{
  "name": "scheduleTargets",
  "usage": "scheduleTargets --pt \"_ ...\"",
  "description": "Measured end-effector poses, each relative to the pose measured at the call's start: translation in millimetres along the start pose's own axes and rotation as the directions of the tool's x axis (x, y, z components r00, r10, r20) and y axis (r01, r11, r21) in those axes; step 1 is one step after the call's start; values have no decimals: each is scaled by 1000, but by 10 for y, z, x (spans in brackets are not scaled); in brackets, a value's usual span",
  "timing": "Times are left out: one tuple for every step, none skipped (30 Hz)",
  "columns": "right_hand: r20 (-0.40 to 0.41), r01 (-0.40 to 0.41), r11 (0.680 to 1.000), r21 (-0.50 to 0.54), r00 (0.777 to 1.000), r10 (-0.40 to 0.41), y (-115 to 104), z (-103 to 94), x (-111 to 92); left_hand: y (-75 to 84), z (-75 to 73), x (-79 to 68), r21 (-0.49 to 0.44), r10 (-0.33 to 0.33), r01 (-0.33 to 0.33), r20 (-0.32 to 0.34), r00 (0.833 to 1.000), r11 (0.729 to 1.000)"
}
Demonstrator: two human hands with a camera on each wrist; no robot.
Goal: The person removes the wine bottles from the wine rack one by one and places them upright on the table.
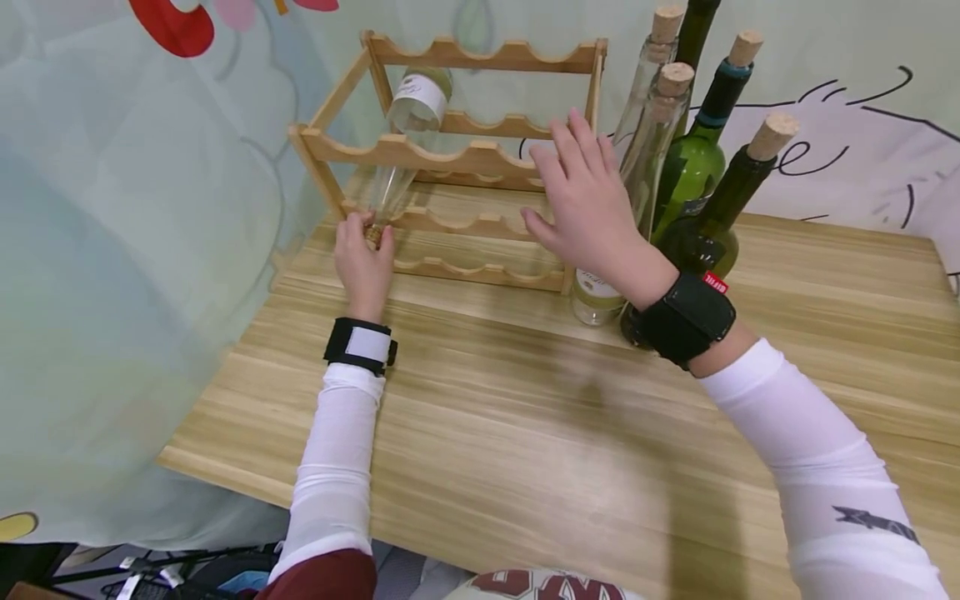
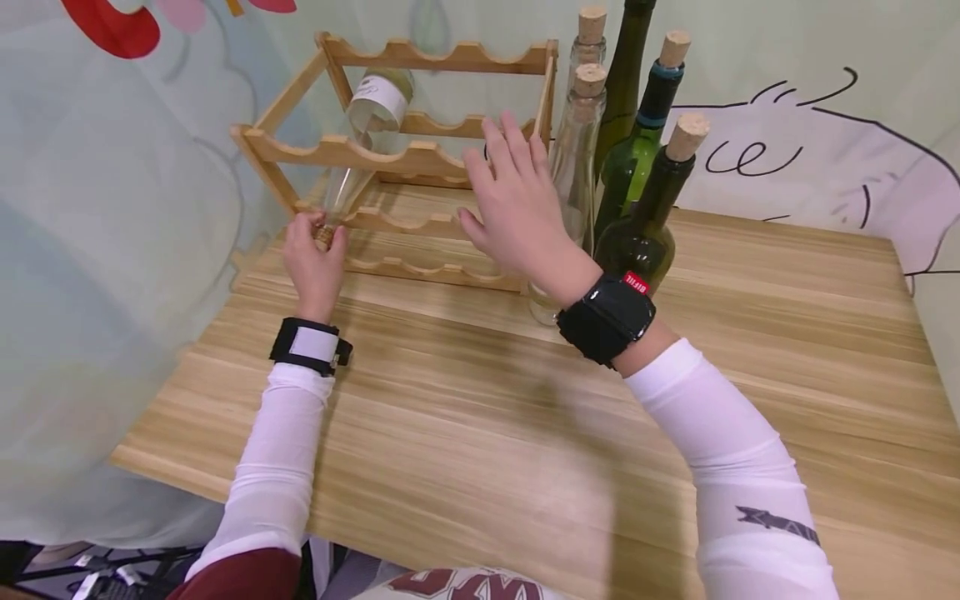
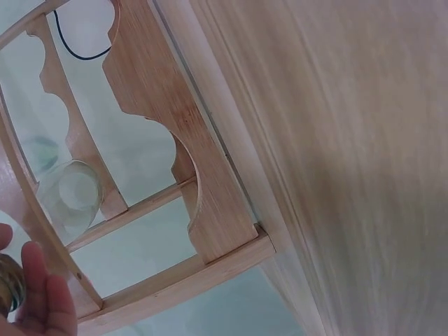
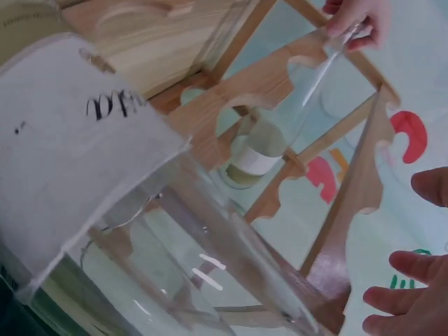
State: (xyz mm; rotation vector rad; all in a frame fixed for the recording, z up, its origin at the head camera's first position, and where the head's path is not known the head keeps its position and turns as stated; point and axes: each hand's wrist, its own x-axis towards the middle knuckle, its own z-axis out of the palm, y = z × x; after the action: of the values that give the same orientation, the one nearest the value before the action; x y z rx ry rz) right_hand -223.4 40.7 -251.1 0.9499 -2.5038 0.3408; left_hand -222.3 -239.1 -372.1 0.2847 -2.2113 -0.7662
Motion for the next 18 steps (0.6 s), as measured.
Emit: scheduleTargets --pt "34 -25 999 -37 999 26 6 15 18 2 3 -2 -2 -1 1 0 1000 1000" --pt "63 -43 997 -68 997 48 13 37 31 4 6 -2 -9 -2 2 -2 1000 1000" --pt "82 -47 994 -102 995 55 21 60 42 4 10 -3 -10 -4 4 -3 1000 1000" --pt "97 -45 990 -130 994 58 27 83 46 7 8 -4 -18 -6 6 -4 1000 1000" --pt "103 -38 987 -155 993 54 35 108 48 9 8 -5 -22 -7 7 -5 1000 1000" --pt "101 -27 984 -175 994 45 40 128 45 12 7 -6 -26 -9 9 -5 1000 1000" --pt "88 -11 981 -194 996 28 46 149 41 13 8 -4 -29 -12 12 -3 1000 1000" --pt "75 5 978 -207 997 10 52 164 39 14 7 -1 -35 -15 15 -3 1000 999" --pt "62 19 975 -221 998 -6 57 174 35 17 7 0 -45 -20 19 -2 1000 999" --pt "52 26 973 -231 999 -15 60 179 32 19 5 3 -57 -24 24 1 1000 998" --pt "43 32 970 -242 999 -22 63 182 31 18 7 3 -63 -29 29 3 1000 998" --pt "38 37 967 -254 999 -28 65 185 30 17 6 4 -68 -34 35 7 999 997" --pt "37 40 963 -265 999 -32 64 185 30 13 8 3 -76 -39 40 7 999 996" --pt "39 43 960 -275 999 -33 62 184 30 8 9 -1 -84 -44 45 6 999 996" --pt "39 45 958 -282 999 -36 60 185 28 6 8 -8 -93 -48 48 6 999 994" --pt "37 48 955 -291 999 -39 59 187 25 2 7 -18 -89 -51 52 8 999 995" --pt "34 50 953 -299 999 -41 58 190 21 -4 6 -30 -87 -54 54 9 999 995" --pt "28 53 950 -308 999 -47 59 195 16 -11 6 -42 -88 -55 55 8 998 995"
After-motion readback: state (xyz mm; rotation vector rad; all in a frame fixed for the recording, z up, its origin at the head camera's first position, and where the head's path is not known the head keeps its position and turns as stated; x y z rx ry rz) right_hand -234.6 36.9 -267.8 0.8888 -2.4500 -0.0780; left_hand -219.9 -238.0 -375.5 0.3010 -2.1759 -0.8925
